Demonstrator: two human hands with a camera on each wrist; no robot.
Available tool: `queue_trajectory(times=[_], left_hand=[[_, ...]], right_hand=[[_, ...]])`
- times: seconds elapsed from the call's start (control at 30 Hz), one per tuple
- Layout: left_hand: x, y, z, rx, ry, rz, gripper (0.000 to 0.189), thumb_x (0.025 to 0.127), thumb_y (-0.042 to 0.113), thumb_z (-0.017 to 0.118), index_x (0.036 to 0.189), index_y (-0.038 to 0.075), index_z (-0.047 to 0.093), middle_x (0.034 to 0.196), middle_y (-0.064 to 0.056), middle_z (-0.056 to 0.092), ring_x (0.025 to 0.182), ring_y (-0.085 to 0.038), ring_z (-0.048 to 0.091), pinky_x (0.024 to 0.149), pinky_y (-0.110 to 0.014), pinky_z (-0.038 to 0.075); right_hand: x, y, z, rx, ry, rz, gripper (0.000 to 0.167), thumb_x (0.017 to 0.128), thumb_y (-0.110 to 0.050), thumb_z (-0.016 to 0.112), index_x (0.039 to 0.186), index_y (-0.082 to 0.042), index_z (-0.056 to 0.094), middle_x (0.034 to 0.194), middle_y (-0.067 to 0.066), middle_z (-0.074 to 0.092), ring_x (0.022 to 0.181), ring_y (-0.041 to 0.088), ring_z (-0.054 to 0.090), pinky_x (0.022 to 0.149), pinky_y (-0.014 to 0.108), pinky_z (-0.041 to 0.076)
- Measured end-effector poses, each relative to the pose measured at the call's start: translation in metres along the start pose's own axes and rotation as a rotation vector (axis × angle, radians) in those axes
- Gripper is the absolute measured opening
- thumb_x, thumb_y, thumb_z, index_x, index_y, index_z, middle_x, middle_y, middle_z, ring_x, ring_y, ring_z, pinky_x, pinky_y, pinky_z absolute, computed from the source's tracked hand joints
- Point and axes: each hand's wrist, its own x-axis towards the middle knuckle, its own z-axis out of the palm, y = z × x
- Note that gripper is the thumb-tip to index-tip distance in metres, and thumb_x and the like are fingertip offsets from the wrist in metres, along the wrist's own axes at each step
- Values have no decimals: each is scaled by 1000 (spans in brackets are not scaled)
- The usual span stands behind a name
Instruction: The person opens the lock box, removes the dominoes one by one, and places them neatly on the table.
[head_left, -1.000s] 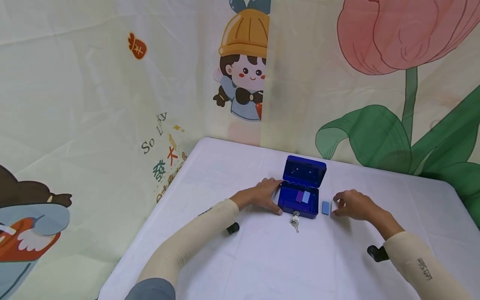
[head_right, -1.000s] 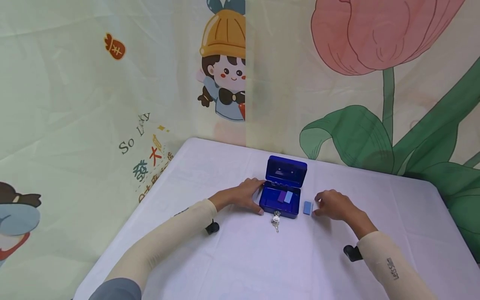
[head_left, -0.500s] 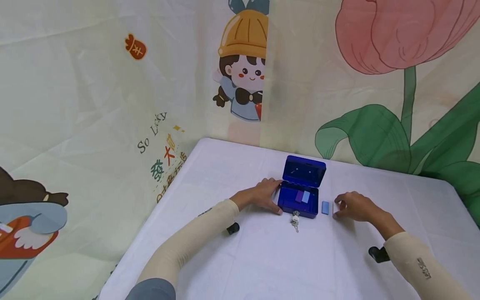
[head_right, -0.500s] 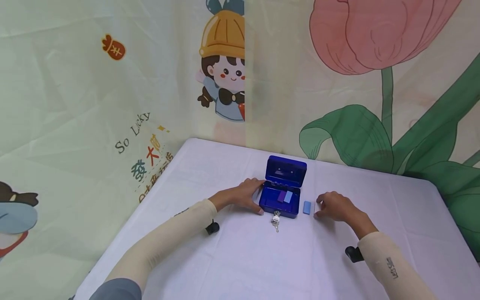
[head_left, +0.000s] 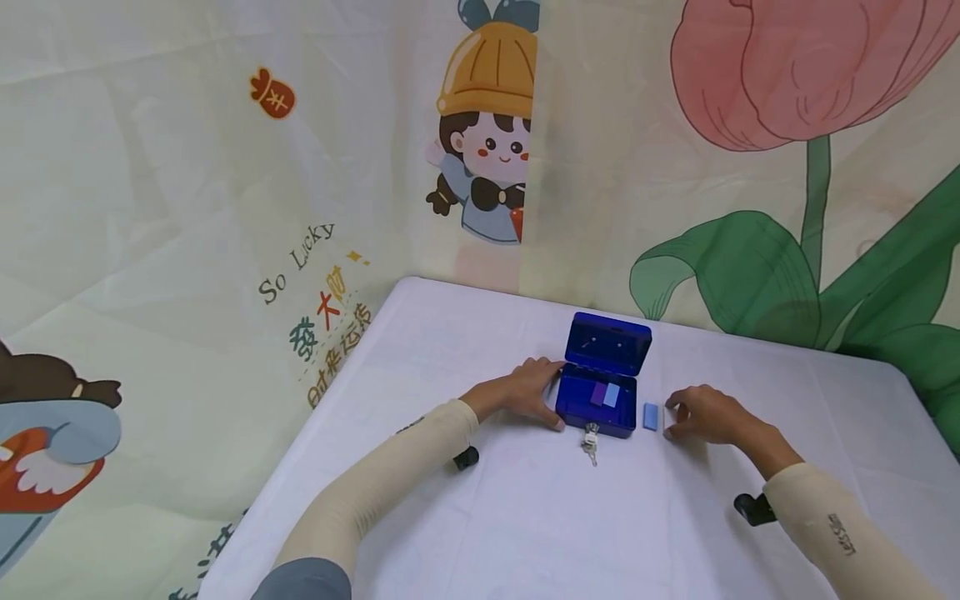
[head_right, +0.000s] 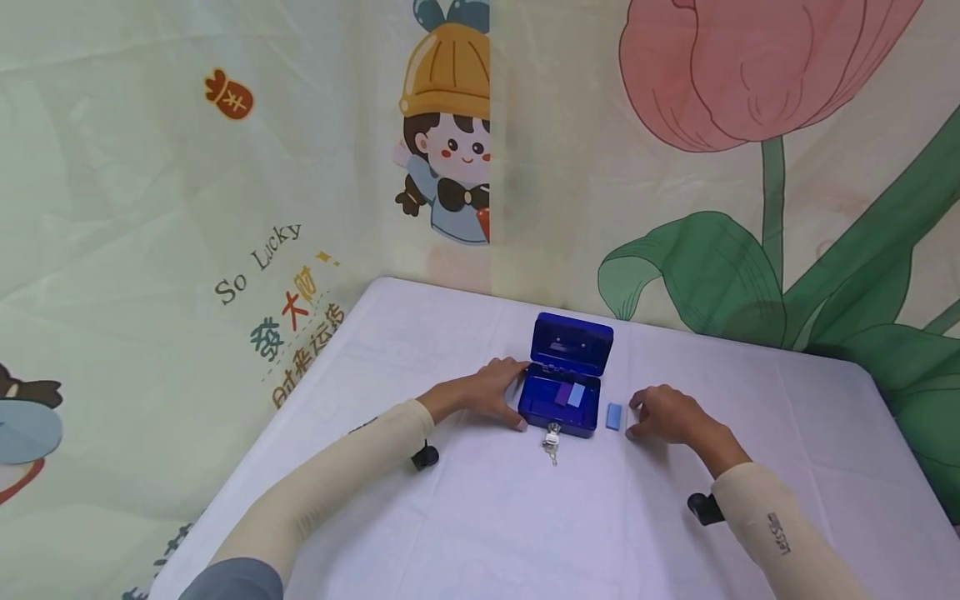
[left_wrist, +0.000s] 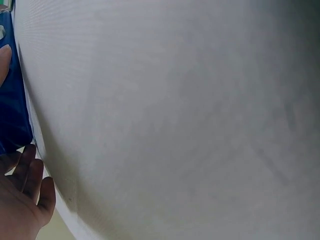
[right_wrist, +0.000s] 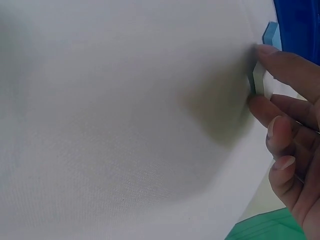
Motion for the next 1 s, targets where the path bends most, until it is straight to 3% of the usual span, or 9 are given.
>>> queue_trajectory(times=[1.0], left_hand=[[3,-3,1,-3,5,7,112,72,54,85,159,16,26,145,-6,46,125,-20,40,113,-39,36]], right_hand=[[0,-1,0,-18,8,-14,54,80,-26,85,122,3,67,90,3,70,82,19,59,78,40,56]])
